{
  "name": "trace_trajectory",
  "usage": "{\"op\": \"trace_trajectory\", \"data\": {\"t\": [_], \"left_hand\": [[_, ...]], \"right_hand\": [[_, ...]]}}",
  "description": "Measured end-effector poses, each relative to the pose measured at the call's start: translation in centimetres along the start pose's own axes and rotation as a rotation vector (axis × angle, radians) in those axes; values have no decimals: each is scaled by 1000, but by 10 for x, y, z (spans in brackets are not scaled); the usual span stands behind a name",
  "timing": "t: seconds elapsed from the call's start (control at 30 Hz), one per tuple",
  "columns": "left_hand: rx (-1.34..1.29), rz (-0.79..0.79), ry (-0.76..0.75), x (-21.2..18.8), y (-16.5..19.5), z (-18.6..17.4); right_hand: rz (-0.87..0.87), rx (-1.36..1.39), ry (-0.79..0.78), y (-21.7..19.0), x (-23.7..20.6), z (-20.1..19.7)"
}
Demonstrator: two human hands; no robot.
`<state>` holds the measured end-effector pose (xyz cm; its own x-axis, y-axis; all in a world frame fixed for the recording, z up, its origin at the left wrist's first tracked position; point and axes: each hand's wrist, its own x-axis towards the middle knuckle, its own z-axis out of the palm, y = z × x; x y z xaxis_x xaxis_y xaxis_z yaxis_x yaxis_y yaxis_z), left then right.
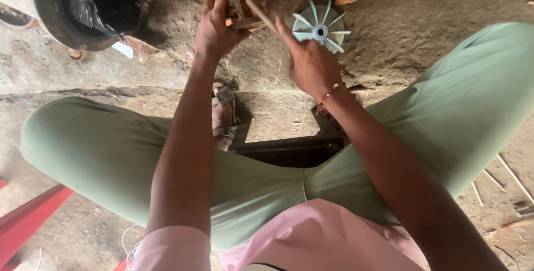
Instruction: The person sits on a chair with a small rusty metal pump part on their lap and repeatedly taps and presses around it using a wooden stick, steadying the casting with the other hand. They reposition the part and continue tapping, then pick up a flat file and work on the metal piece.
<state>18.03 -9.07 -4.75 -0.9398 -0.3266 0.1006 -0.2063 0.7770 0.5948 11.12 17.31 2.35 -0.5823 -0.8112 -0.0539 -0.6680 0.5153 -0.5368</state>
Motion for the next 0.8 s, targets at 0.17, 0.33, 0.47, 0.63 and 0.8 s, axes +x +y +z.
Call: {"op": "trace_trajectory", "data": {"t": [0.17,0.33,0.47,0.63,0.8], "left_hand": [[-72,76,37,10,6,2],[-79,-33,36,16,18,9],[102,57,111,25,20,13],[222,18,133,31,12,3],[152,107,205,29,6,3]], "right_hand": [[102,15,-73,-1,0,-16],[120,160,-9,-4,9,-23],[122,186,64,-2,12,-22],[13,41,115,8,1,-23],[12,23,-19,13,-7,-23]]}}
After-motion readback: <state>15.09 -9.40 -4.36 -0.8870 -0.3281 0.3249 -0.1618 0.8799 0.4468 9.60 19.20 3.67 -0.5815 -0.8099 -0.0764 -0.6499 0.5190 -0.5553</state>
